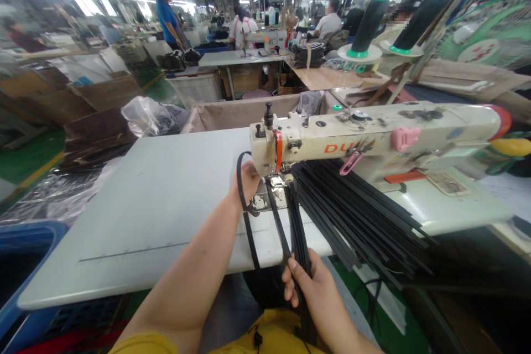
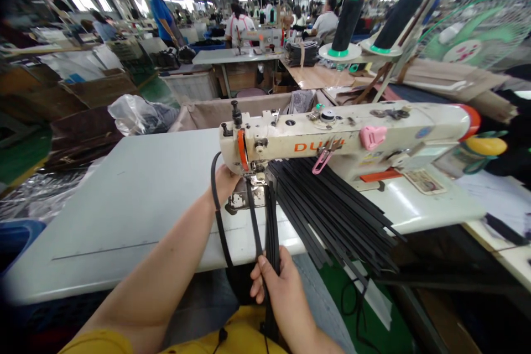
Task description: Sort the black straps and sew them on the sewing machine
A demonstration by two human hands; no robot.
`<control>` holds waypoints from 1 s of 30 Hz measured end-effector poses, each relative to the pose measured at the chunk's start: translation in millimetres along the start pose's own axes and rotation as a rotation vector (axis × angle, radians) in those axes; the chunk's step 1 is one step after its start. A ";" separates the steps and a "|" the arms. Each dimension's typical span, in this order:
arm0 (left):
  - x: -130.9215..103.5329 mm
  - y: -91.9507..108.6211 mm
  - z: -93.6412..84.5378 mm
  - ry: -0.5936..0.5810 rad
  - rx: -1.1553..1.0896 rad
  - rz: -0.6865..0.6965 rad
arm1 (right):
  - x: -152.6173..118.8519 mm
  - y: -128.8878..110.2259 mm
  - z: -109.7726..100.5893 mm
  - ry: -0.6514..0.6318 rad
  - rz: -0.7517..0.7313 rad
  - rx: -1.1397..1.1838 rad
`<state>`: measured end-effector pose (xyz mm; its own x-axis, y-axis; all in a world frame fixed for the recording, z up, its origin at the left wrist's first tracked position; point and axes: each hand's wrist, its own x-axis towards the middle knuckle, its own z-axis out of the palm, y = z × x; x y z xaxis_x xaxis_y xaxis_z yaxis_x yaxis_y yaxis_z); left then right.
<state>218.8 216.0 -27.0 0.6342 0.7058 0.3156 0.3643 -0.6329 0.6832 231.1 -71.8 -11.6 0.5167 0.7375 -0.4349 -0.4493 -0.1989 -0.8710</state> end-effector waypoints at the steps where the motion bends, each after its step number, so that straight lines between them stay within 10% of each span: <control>1: -8.2 1.6 -0.2 0.023 0.017 -0.020 | -0.9 0.8 -1.8 -0.007 0.006 -0.003; 11: -86.4 24.6 -10.3 -0.146 0.220 0.138 | -18.6 -10.8 -34.2 -0.099 0.002 -0.254; 22: -88.0 28.2 -11.1 -0.135 0.205 0.140 | 1.6 -50.8 -92.9 0.308 -0.614 -1.267; 30: -88.9 27.9 -10.5 -0.110 0.225 0.193 | 27.5 -73.2 -74.9 0.422 -0.595 -1.685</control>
<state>165.4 138.9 -29.1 0.7720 0.5347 0.3436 0.3640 -0.8151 0.4507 332.7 -85.3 23.1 0.5620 0.8048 0.1909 0.8258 -0.5591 -0.0738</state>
